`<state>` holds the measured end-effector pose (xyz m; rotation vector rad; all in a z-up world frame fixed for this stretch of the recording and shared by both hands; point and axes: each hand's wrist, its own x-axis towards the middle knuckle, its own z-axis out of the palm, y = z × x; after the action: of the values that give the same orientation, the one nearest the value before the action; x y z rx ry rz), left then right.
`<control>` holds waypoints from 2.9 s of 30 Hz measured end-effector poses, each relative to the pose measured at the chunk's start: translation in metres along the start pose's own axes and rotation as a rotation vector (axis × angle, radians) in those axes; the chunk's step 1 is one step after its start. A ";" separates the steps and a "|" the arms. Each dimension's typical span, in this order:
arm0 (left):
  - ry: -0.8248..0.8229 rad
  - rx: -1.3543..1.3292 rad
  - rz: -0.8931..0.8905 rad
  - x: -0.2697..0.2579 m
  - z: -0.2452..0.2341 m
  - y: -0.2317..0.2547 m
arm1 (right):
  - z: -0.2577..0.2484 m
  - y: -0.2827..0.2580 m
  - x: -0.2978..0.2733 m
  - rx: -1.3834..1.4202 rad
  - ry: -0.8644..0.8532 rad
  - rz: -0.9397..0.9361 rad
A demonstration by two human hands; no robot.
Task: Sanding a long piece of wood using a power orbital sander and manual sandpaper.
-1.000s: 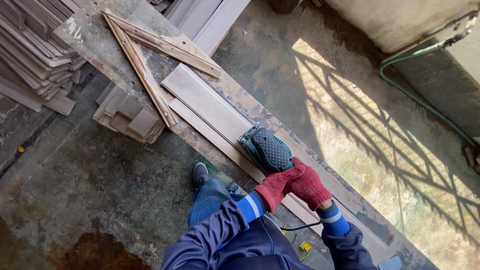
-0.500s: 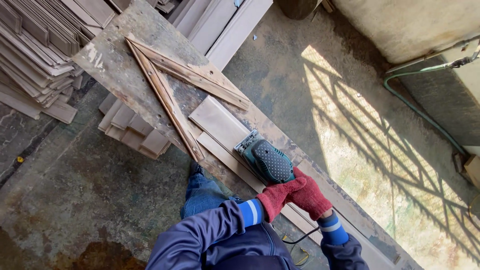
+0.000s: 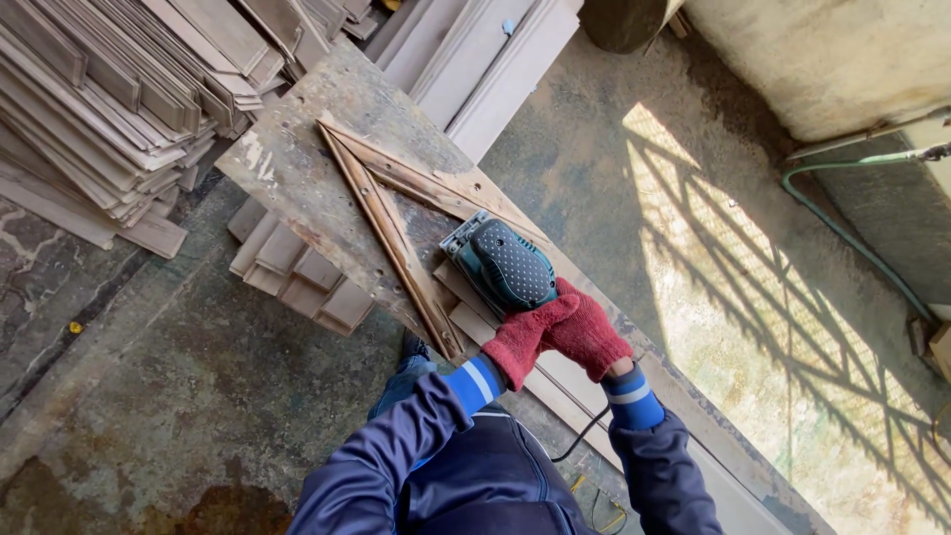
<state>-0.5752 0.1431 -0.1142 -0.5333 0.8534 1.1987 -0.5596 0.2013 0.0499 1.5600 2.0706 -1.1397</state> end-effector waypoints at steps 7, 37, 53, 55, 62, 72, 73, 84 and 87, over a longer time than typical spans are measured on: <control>-0.049 -0.071 0.018 -0.011 -0.025 -0.001 | 0.013 -0.020 0.000 -0.030 -0.064 0.011; 0.038 0.010 -0.020 -0.052 -0.005 0.011 | 0.029 0.022 -0.009 0.046 -0.014 -0.078; 0.074 0.105 -0.141 -0.017 0.038 -0.168 | -0.003 0.167 -0.084 -0.047 0.015 0.061; 0.056 0.150 -0.167 -0.020 0.049 -0.189 | -0.009 0.188 -0.097 -0.023 0.028 0.093; 0.006 0.265 -0.177 0.009 0.054 -0.266 | -0.024 0.229 -0.124 -0.074 0.066 0.169; -0.075 0.067 -0.013 -0.011 0.028 -0.217 | -0.008 0.201 -0.103 -0.084 0.048 0.035; -0.074 0.061 -0.005 -0.013 0.025 -0.206 | -0.005 0.193 -0.099 -0.089 0.046 0.026; -0.044 0.033 0.007 -0.024 0.012 -0.085 | 0.006 0.093 -0.052 -0.036 0.046 -0.071; -0.019 0.036 0.007 -0.028 0.012 -0.073 | 0.010 0.093 -0.041 -0.031 0.042 -0.072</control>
<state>-0.5062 0.1136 -0.0902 -0.4892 0.8602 1.1909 -0.4620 0.1753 0.0326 1.5184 2.1775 -1.1032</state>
